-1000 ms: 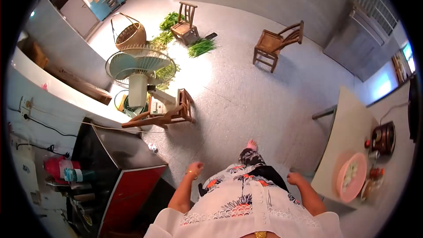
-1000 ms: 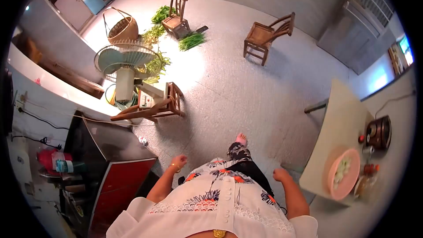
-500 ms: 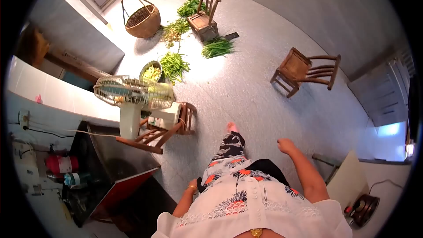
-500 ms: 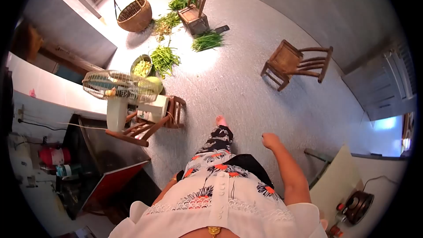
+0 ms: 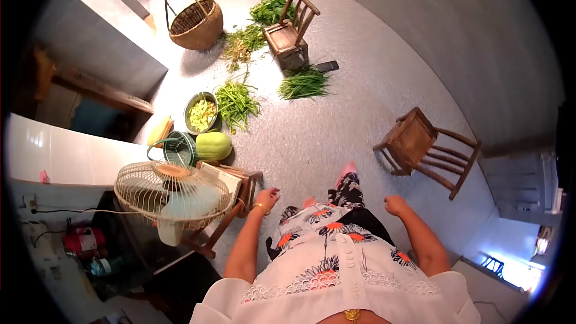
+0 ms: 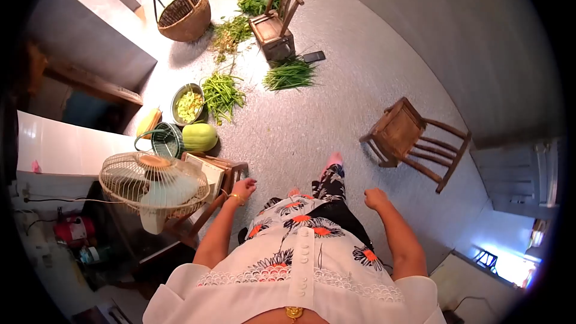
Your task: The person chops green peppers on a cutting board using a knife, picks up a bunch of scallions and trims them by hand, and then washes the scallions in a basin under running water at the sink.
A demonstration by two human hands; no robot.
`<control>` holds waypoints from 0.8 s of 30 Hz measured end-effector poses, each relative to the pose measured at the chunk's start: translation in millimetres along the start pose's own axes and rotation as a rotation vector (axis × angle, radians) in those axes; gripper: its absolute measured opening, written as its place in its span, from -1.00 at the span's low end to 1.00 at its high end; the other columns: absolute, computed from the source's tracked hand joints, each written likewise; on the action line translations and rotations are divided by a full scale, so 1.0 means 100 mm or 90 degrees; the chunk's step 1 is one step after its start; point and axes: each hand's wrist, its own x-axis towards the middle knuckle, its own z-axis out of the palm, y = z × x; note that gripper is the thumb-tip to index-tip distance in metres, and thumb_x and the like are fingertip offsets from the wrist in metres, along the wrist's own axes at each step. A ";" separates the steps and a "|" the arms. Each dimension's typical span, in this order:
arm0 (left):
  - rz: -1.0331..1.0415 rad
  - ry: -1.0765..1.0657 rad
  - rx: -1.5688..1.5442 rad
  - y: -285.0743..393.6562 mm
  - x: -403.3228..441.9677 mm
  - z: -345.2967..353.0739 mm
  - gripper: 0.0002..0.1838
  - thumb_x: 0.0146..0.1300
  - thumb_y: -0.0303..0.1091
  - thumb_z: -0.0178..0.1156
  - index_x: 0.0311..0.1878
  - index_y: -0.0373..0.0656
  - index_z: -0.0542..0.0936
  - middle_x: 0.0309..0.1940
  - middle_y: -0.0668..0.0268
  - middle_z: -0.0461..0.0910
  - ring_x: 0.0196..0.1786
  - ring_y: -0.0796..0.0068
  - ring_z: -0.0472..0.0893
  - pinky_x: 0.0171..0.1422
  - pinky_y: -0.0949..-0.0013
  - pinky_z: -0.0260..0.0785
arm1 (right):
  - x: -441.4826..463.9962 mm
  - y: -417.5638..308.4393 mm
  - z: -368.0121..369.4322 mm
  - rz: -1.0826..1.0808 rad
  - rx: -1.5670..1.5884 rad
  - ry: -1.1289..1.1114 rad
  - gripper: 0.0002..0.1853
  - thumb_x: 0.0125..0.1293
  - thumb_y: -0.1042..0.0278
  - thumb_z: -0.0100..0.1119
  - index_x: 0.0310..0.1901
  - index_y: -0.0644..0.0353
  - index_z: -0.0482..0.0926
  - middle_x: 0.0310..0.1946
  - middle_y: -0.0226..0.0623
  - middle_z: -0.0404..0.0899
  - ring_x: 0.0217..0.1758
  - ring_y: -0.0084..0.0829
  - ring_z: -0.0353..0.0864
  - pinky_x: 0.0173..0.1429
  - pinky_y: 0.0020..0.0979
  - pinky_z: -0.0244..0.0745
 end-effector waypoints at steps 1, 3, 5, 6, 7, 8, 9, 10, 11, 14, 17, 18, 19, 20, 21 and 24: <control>-0.010 0.002 -0.006 0.20 0.14 -0.04 -0.70 -0.01 -0.31 0.18 -0.15 -0.12 0.55 -0.33 0.19 0.59 -0.27 0.31 0.59 -0.14 0.36 0.42 | 0.11 0.06 -0.11 -0.011 -0.005 -0.002 -0.76 0.02 0.35 -0.05 -0.28 0.17 0.54 -0.26 -0.02 0.52 -0.14 -0.06 0.49 -0.06 -0.14 0.39; -0.020 0.021 -0.040 0.56 0.35 -0.05 -0.70 0.01 -0.41 0.18 -0.13 -0.18 0.54 -0.34 0.22 0.59 -0.32 0.47 0.57 -0.16 0.43 0.41 | 0.48 0.20 -0.39 -0.047 -0.044 -0.025 -0.76 0.01 0.35 -0.05 -0.28 0.17 0.53 -0.27 -0.03 0.52 -0.15 -0.06 0.50 -0.07 -0.14 0.40; -0.042 0.045 -0.082 0.73 0.54 0.05 -0.70 0.00 -0.38 0.18 -0.14 -0.16 0.54 -0.33 0.21 0.59 -0.30 0.41 0.58 -0.16 0.40 0.41 | 0.89 0.31 -0.77 -0.093 -0.090 -0.040 -0.76 0.01 0.35 -0.05 -0.28 0.17 0.53 -0.28 -0.03 0.53 -0.16 -0.06 0.50 -0.09 -0.13 0.40; -0.053 0.062 -0.114 0.81 0.63 0.11 -0.70 -0.02 -0.34 0.17 -0.15 -0.15 0.54 -0.33 0.19 0.59 -0.28 0.36 0.59 -0.15 0.38 0.42 | 1.06 0.31 -0.99 -0.091 -0.093 -0.032 -0.77 0.01 0.34 -0.05 -0.30 0.17 0.53 -0.29 -0.03 0.53 -0.17 -0.06 0.51 -0.10 -0.13 0.41; -0.071 0.068 -0.128 0.87 0.72 0.18 -0.70 -0.02 -0.36 0.17 -0.15 -0.15 0.54 -0.32 0.19 0.59 -0.29 0.36 0.59 -0.15 0.38 0.41 | 1.22 0.30 -1.20 -0.089 -0.096 -0.024 -0.78 0.00 0.34 -0.04 -0.31 0.17 0.53 -0.31 -0.03 0.53 -0.17 -0.06 0.51 -0.12 -0.13 0.41; -0.085 0.075 -0.138 0.92 0.78 0.26 -0.70 -0.02 -0.36 0.17 -0.15 -0.15 0.54 -0.32 0.19 0.59 -0.29 0.36 0.59 -0.15 0.38 0.41 | 1.40 0.30 -1.39 -0.099 -0.108 -0.033 -0.78 0.00 0.34 -0.04 -0.31 0.17 0.53 -0.31 -0.03 0.53 -0.17 -0.06 0.51 -0.12 -0.13 0.41; -0.112 0.075 -0.151 1.04 0.83 0.28 -0.70 -0.02 -0.37 0.17 -0.16 -0.16 0.54 -0.31 0.19 0.59 -0.29 0.36 0.59 -0.14 0.38 0.41 | 1.60 0.30 -1.57 -0.117 -0.113 -0.017 -0.79 0.01 0.31 -0.03 -0.34 0.18 0.52 -0.34 -0.04 0.53 -0.19 -0.06 0.51 -0.12 -0.14 0.41; -0.137 0.074 -0.165 1.15 0.89 0.30 -0.71 -0.03 -0.38 0.17 -0.16 -0.16 0.54 -0.31 0.18 0.59 -0.29 0.36 0.59 -0.14 0.38 0.41 | 1.78 0.32 -1.73 -0.133 -0.117 0.001 -0.80 0.01 0.29 -0.03 -0.38 0.18 0.51 -0.37 -0.05 0.54 -0.21 -0.06 0.51 -0.13 -0.14 0.41; -0.136 0.096 -0.172 1.27 0.96 0.33 -0.71 -0.02 -0.39 0.16 -0.16 -0.16 0.55 -0.31 0.18 0.59 -0.28 0.36 0.60 -0.13 0.37 0.41 | 2.01 0.37 -1.83 -0.146 -0.120 0.009 -0.80 0.03 0.29 -0.05 -0.39 0.18 0.52 -0.38 -0.03 0.53 -0.24 -0.04 0.51 -0.15 -0.11 0.41; -0.155 0.132 -0.223 1.51 1.21 0.42 -0.72 -0.01 -0.39 0.16 -0.16 -0.17 0.54 -0.31 0.18 0.60 -0.27 0.35 0.60 -0.14 0.37 0.42 | 2.55 0.29 -2.33 -0.183 -0.210 -0.053 -0.81 0.03 0.31 -0.05 -0.39 0.17 0.52 -0.38 -0.02 0.53 -0.26 -0.03 0.52 -0.17 -0.10 0.41; -0.173 0.148 -0.236 1.88 1.48 0.29 -0.72 -0.01 -0.40 0.16 -0.16 -0.15 0.55 -0.31 0.19 0.59 -0.29 0.35 0.59 -0.14 0.38 0.41 | 3.11 0.20 -2.57 -0.233 -0.246 -0.066 -0.80 0.02 0.33 -0.05 -0.35 0.15 0.54 -0.37 -0.01 0.54 -0.24 -0.02 0.52 -0.16 -0.10 0.41; -0.176 0.155 -0.241 1.96 1.58 0.27 -0.72 -0.01 -0.40 0.16 -0.16 -0.14 0.55 -0.31 0.20 0.59 -0.29 0.35 0.59 -0.14 0.38 0.41 | 3.28 0.12 -2.65 -0.246 -0.266 -0.089 -0.78 0.02 0.34 -0.06 -0.32 0.15 0.54 -0.35 -0.01 0.54 -0.23 -0.03 0.52 -0.15 -0.11 0.41; -0.169 0.170 -0.272 1.97 1.70 0.27 -0.73 -0.01 -0.41 0.15 -0.16 -0.12 0.55 -0.31 0.21 0.59 -0.29 0.36 0.58 -0.15 0.39 0.41 | 3.40 0.00 -2.75 -0.251 -0.273 -0.094 -0.78 0.02 0.34 -0.06 -0.32 0.15 0.54 -0.35 -0.01 0.54 -0.23 -0.03 0.52 -0.15 -0.11 0.41; -0.175 0.172 -0.278 1.98 1.82 0.27 -0.73 -0.01 -0.41 0.15 -0.16 -0.12 0.55 -0.31 0.21 0.59 -0.29 0.36 0.58 -0.15 0.39 0.41 | 3.52 -0.13 -2.84 -0.268 -0.274 -0.103 -0.78 0.03 0.36 -0.08 -0.31 0.17 0.53 -0.33 0.00 0.53 -0.22 -0.03 0.52 -0.14 -0.11 0.41; -0.163 0.180 -0.278 2.04 1.92 0.22 -0.73 -0.01 -0.41 0.15 -0.16 -0.13 0.55 -0.31 0.21 0.59 -0.28 0.36 0.58 -0.15 0.39 0.41 | 3.62 -0.26 -2.92 -0.286 -0.277 -0.111 -0.78 0.05 0.37 -0.10 -0.30 0.19 0.52 -0.32 0.01 0.53 -0.20 -0.04 0.51 -0.14 -0.11 0.41; -0.156 0.191 -0.294 2.05 2.28 0.11 -0.73 0.00 -0.41 0.15 -0.16 -0.11 0.55 -0.31 0.22 0.59 -0.29 0.37 0.58 -0.15 0.40 0.41 | 3.96 -0.61 -3.11 -0.301 -0.249 -0.116 -0.78 0.06 0.39 -0.11 -0.30 0.20 0.52 -0.32 0.03 0.52 -0.20 -0.03 0.51 -0.13 -0.11 0.41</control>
